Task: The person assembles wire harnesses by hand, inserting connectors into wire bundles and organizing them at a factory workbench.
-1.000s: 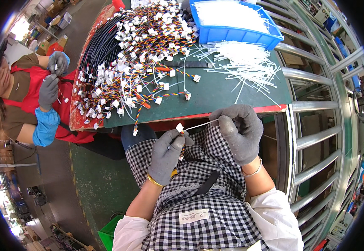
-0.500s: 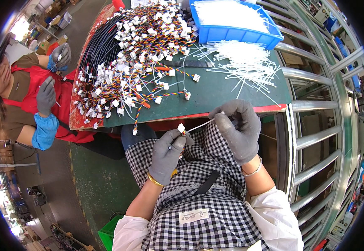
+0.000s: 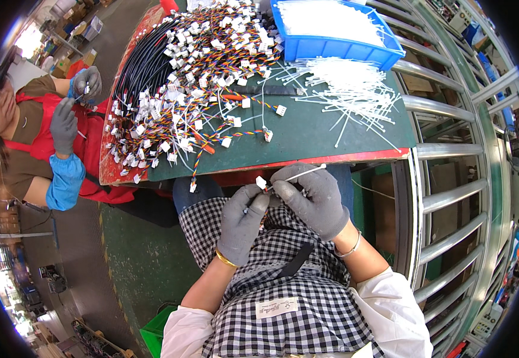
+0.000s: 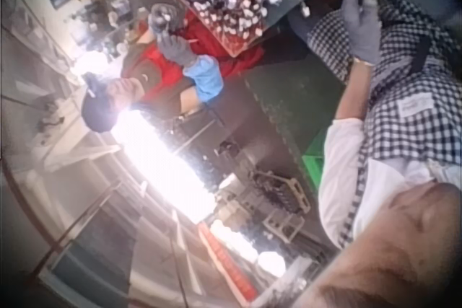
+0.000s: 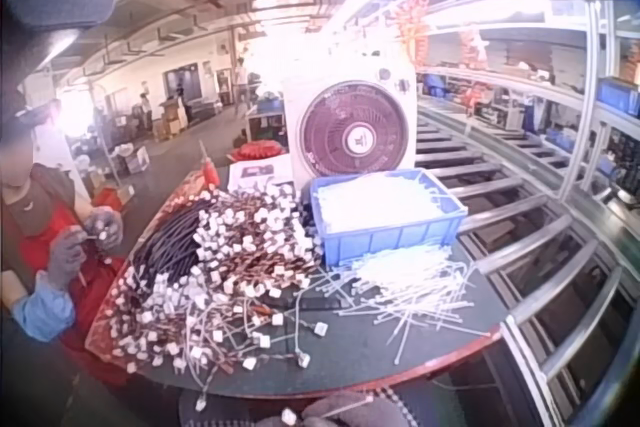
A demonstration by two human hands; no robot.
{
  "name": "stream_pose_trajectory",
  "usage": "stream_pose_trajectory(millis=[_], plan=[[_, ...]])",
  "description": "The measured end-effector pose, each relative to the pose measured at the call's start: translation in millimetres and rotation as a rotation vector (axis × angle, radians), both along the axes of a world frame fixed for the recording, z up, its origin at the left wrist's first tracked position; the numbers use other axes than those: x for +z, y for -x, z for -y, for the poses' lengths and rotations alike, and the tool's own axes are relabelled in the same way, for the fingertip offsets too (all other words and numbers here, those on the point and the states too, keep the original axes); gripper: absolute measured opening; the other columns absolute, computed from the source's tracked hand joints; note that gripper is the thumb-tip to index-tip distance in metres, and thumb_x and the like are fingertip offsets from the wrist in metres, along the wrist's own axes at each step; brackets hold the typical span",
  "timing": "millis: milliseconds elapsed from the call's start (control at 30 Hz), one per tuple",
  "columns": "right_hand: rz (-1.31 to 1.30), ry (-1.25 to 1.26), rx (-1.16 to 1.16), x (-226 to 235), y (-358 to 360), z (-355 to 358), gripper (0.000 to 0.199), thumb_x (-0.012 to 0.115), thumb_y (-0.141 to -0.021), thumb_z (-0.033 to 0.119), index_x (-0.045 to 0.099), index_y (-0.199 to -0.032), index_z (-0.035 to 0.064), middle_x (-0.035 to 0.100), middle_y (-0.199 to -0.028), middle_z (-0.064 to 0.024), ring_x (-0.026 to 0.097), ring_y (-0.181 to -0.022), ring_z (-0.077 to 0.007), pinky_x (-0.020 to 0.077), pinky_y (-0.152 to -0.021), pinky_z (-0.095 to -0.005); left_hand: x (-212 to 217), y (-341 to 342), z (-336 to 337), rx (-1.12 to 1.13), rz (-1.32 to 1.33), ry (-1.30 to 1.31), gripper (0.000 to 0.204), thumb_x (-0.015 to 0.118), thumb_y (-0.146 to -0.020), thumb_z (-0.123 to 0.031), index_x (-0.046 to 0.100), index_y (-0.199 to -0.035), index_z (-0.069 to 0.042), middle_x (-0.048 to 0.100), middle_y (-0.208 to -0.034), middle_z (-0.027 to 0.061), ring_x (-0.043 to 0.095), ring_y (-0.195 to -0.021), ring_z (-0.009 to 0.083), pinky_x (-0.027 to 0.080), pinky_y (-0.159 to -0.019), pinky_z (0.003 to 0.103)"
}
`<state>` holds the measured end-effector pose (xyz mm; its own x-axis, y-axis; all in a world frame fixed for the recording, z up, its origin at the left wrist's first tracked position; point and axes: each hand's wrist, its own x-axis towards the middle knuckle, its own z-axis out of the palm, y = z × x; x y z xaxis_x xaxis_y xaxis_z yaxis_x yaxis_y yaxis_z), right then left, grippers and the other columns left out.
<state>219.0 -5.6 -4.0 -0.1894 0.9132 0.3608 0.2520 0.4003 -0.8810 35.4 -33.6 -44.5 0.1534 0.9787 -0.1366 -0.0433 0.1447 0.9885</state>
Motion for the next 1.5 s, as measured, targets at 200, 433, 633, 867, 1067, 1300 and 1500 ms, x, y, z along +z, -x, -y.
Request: stream_pose_trajectory(millis=[200, 433, 633, 867, 1067, 1300, 1500], plan=[[0.070, -0.009, -0.017, -5, 8, -2, 0.011, 0.071, -0.087, 0.013, 0.071, -0.091, 0.0031, 0.070, -0.085, -0.0100, 0.067, -0.076, -0.0260, 0.0533, -0.067, -0.0356, 0, -2, 0, 0.038, -0.027, 0.052, 0.025, 0.063, -0.098, -0.018, 0.064, -0.112, 0.003, 0.067, -0.100, 0.0048, 0.060, -0.088, 0.0102, 0.049, -0.078, 0.026], [0.202, -0.063, 0.021, -7, 1, -11, 0.012, 0.073, -0.086, 0.018, 0.074, -0.093, 0.0080, 0.068, -0.083, -0.0082, 0.066, -0.076, -0.0263, 0.0529, -0.066, -0.0357, 13, 7, -6, -0.077, -0.107, -0.075, 0.025, 0.066, -0.097, -0.019, 0.066, -0.111, 0.001, 0.067, -0.093, 0.0017, 0.059, -0.085, 0.0082, 0.048, -0.077, 0.024], [0.153, -0.017, 0.098, -1, 2, -11, 0.014, 0.071, -0.088, 0.021, 0.073, -0.092, 0.0077, 0.065, -0.085, -0.0094, 0.065, -0.078, -0.0274, 0.0520, -0.068, -0.0364, 15, 13, -12, -0.117, -0.072, 0.046, 0.026, 0.066, -0.096, -0.021, 0.065, -0.111, 0.001, 0.065, -0.094, 0.0000, 0.056, -0.085, 0.0068, 0.047, -0.076, 0.023], [-0.010, 0.146, 0.081, -1, 4, -12, 0.014, 0.067, -0.090, 0.019, 0.071, -0.091, 0.0048, 0.061, -0.083, -0.0114, 0.062, -0.074, -0.0284, 0.0503, -0.068, -0.0373, 33, 0, -13, -0.074, 0.098, 0.235, 0.026, 0.060, -0.097, -0.016, 0.060, -0.116, 0.002, 0.061, -0.087, 0.0003, 0.055, -0.073, 0.0041, 0.046, -0.065, 0.020], [0.055, 0.129, 0.028, 2, 9, -14, 0.016, 0.066, -0.092, 0.018, 0.070, -0.090, 0.0031, 0.061, -0.082, -0.0119, 0.062, -0.073, -0.0270, 0.0500, -0.066, -0.0367, 47, 1, -16, -0.054, 0.321, 0.468, 0.023, 0.055, -0.098, -0.015, 0.057, -0.115, 0.000, 0.048, -0.069, -0.0053, 0.035, -0.044, -0.0003, 0.029, -0.039, 0.018], [-0.049, 0.379, 0.041, 8, 3, -14, 0.023, 0.064, -0.094, 0.023, 0.067, -0.087, 0.0011, 0.060, -0.081, -0.0117, 0.061, -0.070, -0.0260, 0.0487, -0.064, -0.0360, 41, -1, -14, -0.127, 0.116, 0.112, 0.025, 0.055, -0.100, -0.019, 0.057, -0.116, 0.000, 0.048, -0.069, -0.0058, 0.037, -0.048, -0.0004, 0.030, -0.042, 0.017], [0.139, 0.080, 0.031, 9, 2, -12, 0.020, 0.064, -0.093, 0.021, 0.068, -0.088, 0.0022, 0.059, -0.081, -0.0123, 0.062, -0.073, -0.0285, 0.0492, -0.065, -0.0366, 48, 2, -15, -0.184, 0.212, 0.305, 0.028, 0.053, -0.101, -0.023, 0.056, -0.117, 0.000, 0.049, -0.075, -0.0043, 0.036, -0.048, 0.0005, 0.030, -0.041, 0.018]])
